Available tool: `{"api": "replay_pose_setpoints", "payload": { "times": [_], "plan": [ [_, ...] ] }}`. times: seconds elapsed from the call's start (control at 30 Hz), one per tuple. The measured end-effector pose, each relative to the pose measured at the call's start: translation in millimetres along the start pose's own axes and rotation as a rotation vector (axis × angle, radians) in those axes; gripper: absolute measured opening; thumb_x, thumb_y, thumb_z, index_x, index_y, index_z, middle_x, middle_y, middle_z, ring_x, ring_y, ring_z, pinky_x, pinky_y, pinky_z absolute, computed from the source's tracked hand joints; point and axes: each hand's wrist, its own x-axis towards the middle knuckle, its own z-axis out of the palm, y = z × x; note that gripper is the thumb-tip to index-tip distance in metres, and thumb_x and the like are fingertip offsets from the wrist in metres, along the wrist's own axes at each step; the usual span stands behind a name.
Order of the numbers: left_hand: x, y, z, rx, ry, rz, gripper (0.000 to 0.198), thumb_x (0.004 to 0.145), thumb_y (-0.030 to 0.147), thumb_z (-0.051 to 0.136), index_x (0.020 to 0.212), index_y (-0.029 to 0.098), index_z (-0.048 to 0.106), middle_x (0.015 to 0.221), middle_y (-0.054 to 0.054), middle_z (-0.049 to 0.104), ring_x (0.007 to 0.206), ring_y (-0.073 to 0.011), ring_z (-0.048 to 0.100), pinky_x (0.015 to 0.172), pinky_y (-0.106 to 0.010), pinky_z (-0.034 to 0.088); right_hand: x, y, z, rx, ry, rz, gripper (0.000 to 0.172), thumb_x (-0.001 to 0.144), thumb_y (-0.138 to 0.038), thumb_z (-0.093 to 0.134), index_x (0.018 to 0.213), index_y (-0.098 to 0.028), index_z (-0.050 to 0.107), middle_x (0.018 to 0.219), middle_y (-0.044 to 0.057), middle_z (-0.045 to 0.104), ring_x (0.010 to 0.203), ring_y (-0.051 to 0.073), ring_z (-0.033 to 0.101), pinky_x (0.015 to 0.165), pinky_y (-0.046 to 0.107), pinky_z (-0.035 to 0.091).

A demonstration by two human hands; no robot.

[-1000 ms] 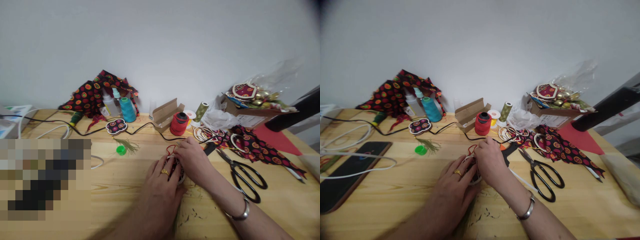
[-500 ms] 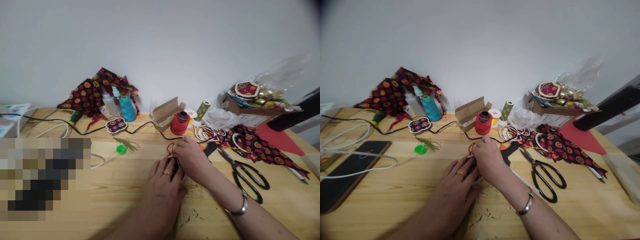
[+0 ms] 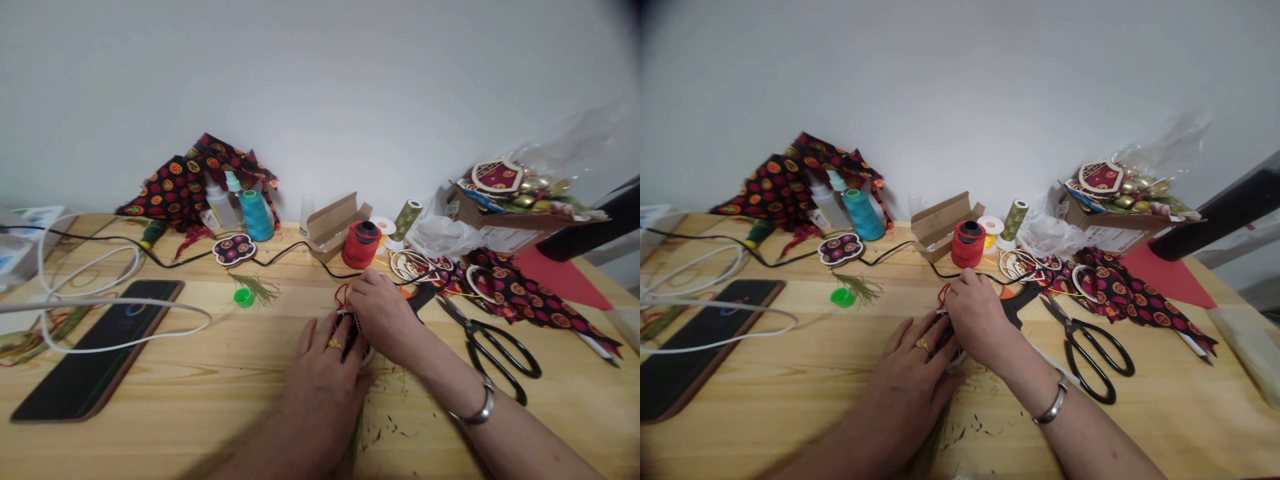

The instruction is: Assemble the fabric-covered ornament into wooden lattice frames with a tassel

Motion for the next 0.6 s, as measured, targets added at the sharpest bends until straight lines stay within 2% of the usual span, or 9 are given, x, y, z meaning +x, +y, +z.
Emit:
{"api": "replay_pose_setpoints", "payload": {
  "times": [0.17,0.33,0.47,0.5,0.53,0.6],
  "plan": [
    [-1,-1,1.1,0.015,-0.002,-0.010,0.040,0.086,0.028,0.055,0.126,0.027,0.055,0.140,-0.006,0.053,0.129,-0.0302,0.043,0.106,-0.059,0.033,0,-1,6,-0.027,0.040,0.010,0.013,0.083,-0.012,0.057,0.076,-0.015,0.066,0.082,0.010,0.066,0.084,0.025,0.047,0.068,0.036,0.033],
    [-4,-2,4.6,0.039,0.008,0.017,0.038,0.090,0.031,0.050,0.127,0.026,0.054,0.139,-0.007,0.054,0.130,-0.0303,0.042,0.106,-0.060,0.031,2,16,1,-0.046,0.162,0.141,0.020,0.085,-0.008,0.051,0.073,-0.013,0.066,0.079,0.013,0.064,0.081,0.026,0.046,0.069,0.038,0.035],
    [-4,-1,3.4,0.037,0.010,-0.002,0.037,0.089,0.031,0.051,0.125,0.027,0.056,0.138,-0.007,0.054,0.130,-0.0309,0.042,0.106,-0.061,0.030,-20,31,-37,0.019,0.319,0.261,0.023,0.090,-0.014,0.046,0.074,-0.017,0.062,0.077,0.010,0.063,0.082,0.026,0.049,0.073,0.038,0.040],
    [-4,-1,2.3,0.032,0.012,-0.003,0.036,0.089,0.031,0.052,0.125,0.027,0.056,0.137,-0.007,0.055,0.130,-0.0307,0.042,0.106,-0.062,0.029,-32,32,-50,0.154,0.399,0.275,0.023,0.091,-0.018,0.047,0.072,-0.019,0.060,0.076,0.008,0.063,0.080,0.024,0.051,0.072,0.037,0.041],
    [-3,0,1.0,0.024,0.010,-0.003,0.036,0.088,0.030,0.052,0.125,0.028,0.056,0.137,-0.007,0.055,0.130,-0.0304,0.042,0.105,-0.062,0.029,-46,31,-63,0.299,0.414,0.264,0.023,0.092,-0.022,0.047,0.072,-0.022,0.058,0.074,0.006,0.062,0.076,0.023,0.052,0.069,0.035,0.042],
    [-3,0,-1.2,0.004,0.001,-0.008,0.036,0.088,0.028,0.053,0.124,0.029,0.055,0.137,-0.006,0.055,0.129,-0.0303,0.042,0.104,-0.064,0.029,-77,24,-83,0.558,0.257,0.235,0.022,0.093,-0.030,0.047,0.074,-0.026,0.056,0.074,0.004,0.061,0.073,0.022,0.055,0.064,0.033,0.044]
  ]
}}
